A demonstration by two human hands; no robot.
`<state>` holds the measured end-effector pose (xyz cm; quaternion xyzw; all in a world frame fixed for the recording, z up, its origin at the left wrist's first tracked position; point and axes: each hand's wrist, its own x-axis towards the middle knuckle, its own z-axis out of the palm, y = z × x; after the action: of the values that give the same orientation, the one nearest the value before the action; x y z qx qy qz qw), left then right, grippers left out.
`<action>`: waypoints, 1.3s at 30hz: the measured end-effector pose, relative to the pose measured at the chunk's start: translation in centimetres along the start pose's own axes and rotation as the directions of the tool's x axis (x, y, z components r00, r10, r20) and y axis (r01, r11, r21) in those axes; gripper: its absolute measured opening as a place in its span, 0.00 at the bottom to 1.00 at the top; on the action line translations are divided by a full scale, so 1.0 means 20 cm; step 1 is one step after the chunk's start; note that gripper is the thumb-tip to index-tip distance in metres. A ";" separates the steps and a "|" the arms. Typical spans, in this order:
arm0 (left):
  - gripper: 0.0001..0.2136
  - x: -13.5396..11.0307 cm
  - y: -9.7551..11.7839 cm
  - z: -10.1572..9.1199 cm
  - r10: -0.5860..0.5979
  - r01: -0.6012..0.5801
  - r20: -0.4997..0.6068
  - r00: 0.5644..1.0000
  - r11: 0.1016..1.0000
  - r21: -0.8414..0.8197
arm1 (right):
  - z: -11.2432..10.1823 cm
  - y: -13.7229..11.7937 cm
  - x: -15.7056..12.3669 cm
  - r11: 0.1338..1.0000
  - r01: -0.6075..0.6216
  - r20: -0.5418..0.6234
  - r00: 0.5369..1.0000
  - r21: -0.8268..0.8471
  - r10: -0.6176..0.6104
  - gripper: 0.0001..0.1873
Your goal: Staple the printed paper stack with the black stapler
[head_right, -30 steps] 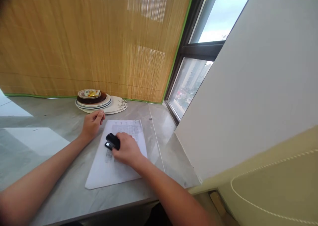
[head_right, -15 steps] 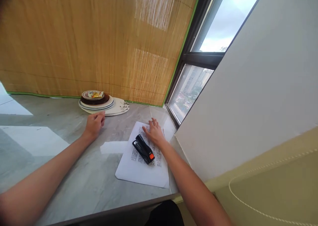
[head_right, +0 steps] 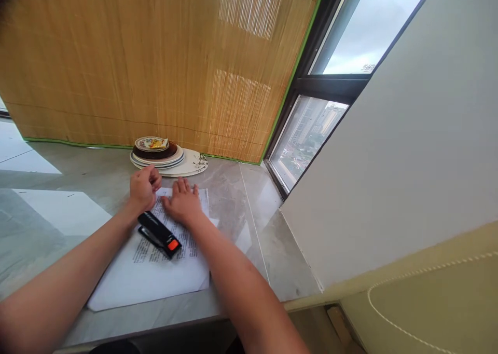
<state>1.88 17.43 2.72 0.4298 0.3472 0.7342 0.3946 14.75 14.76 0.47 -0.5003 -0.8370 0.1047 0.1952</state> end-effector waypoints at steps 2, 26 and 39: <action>0.22 0.01 0.01 -0.01 0.017 -0.017 -0.021 1.000 1.000 -0.016 | -0.01 -0.04 -0.01 0.995 0.092 0.017 0.996 0.029 -0.092 0.32; 0.11 -0.13 -0.02 0.05 -0.282 -0.644 0.762 0.583 0.411 0.645 | -0.59 0.18 -0.60 0.900 0.254 -0.035 0.965 0.354 -0.259 0.20; 0.09 -0.12 -0.03 0.06 -0.311 -0.582 0.716 0.625 0.426 0.693 | -0.57 0.38 -0.48 0.857 0.192 -0.258 0.963 0.479 -0.072 0.24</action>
<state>3.81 15.77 1.81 0.8651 0.4343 0.2082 0.1403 29.68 9.79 5.79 -0.3823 -0.7855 0.2451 0.4205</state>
